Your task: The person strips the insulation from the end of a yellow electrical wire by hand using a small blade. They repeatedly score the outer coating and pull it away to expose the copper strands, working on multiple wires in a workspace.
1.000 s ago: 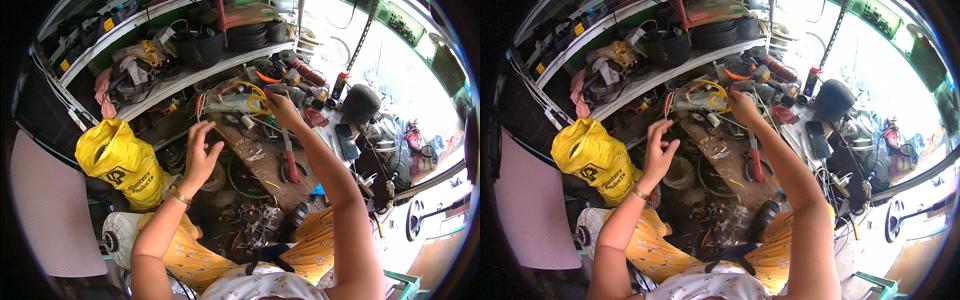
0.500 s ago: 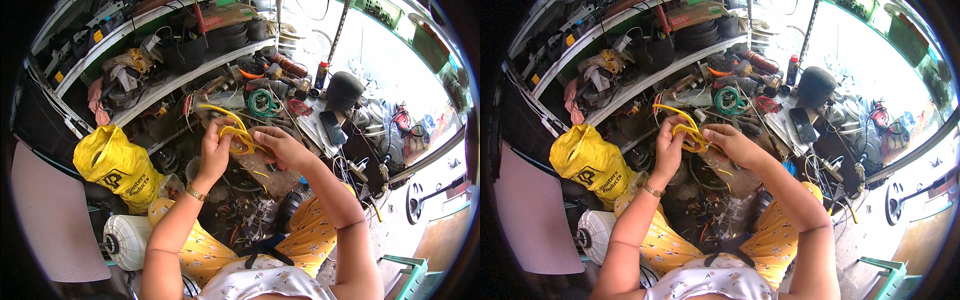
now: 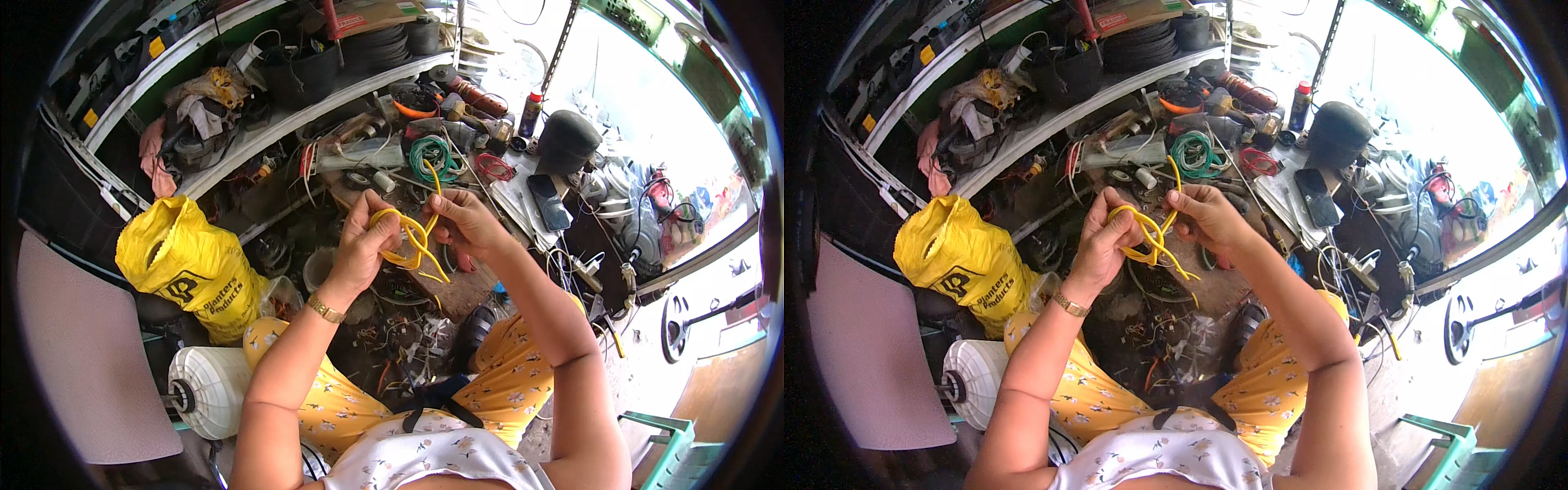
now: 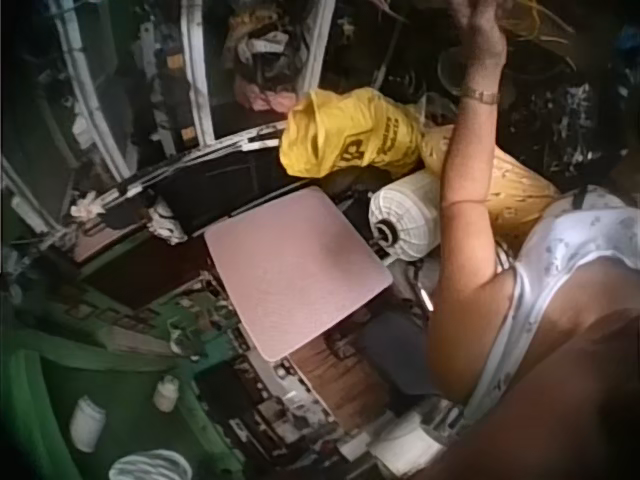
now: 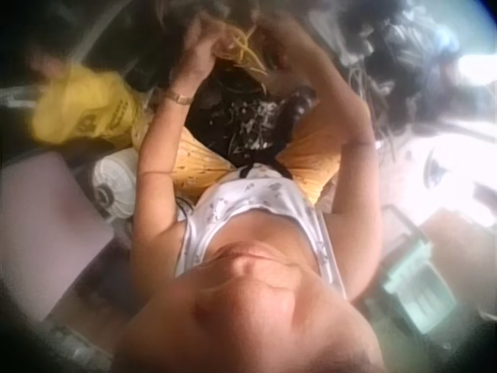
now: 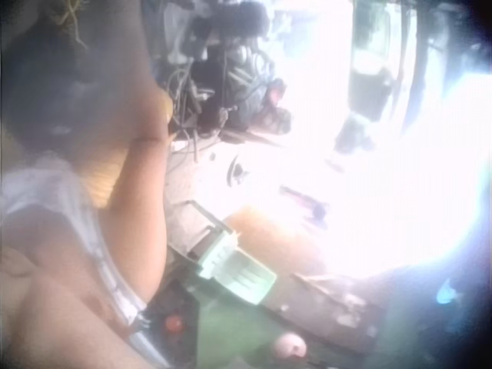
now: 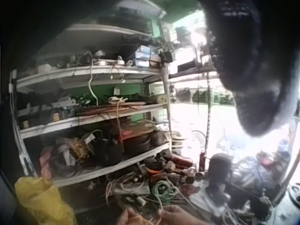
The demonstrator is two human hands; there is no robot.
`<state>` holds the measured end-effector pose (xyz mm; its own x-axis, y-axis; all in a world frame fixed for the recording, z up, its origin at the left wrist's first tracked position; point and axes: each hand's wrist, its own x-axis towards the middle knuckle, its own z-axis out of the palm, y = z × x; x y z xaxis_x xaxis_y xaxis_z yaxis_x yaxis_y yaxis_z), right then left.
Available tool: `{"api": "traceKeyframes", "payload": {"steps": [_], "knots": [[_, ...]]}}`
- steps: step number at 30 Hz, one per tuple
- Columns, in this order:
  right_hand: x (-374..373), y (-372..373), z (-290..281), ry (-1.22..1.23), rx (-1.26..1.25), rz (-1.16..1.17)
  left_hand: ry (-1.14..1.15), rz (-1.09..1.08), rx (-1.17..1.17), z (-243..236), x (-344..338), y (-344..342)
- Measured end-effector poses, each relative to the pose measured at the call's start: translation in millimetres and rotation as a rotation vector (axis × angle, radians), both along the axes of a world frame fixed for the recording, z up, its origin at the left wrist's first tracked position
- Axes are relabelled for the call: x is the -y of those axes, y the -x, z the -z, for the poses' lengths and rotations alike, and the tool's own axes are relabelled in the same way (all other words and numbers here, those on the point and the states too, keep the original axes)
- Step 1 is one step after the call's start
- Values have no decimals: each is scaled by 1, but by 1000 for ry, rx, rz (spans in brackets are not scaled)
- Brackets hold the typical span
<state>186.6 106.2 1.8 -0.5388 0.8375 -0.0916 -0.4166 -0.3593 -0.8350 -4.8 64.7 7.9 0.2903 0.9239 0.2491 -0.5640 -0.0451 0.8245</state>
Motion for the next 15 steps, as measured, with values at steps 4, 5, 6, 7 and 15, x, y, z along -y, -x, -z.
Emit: {"api": "traceKeyframes", "payload": {"steps": [4, 5, 6, 7, 15], "knots": [[7, 28, 28, 208, -224, -28, 71, -143, 38, 15, -1, -13], [19, 38, 13, 263, -182, 9, 79, -213, -16, 16, 0, -13], [30, 44, -3, 319, -139, 47, 86, -282, -70, 18, 0, -12], [21, 42, 15, 237, -153, 7, 58, -314, -109, 20, -2, -8], [7, 30, 13, 214, 38, 134, 124, -446, 136, 29, -19, -15]]}}
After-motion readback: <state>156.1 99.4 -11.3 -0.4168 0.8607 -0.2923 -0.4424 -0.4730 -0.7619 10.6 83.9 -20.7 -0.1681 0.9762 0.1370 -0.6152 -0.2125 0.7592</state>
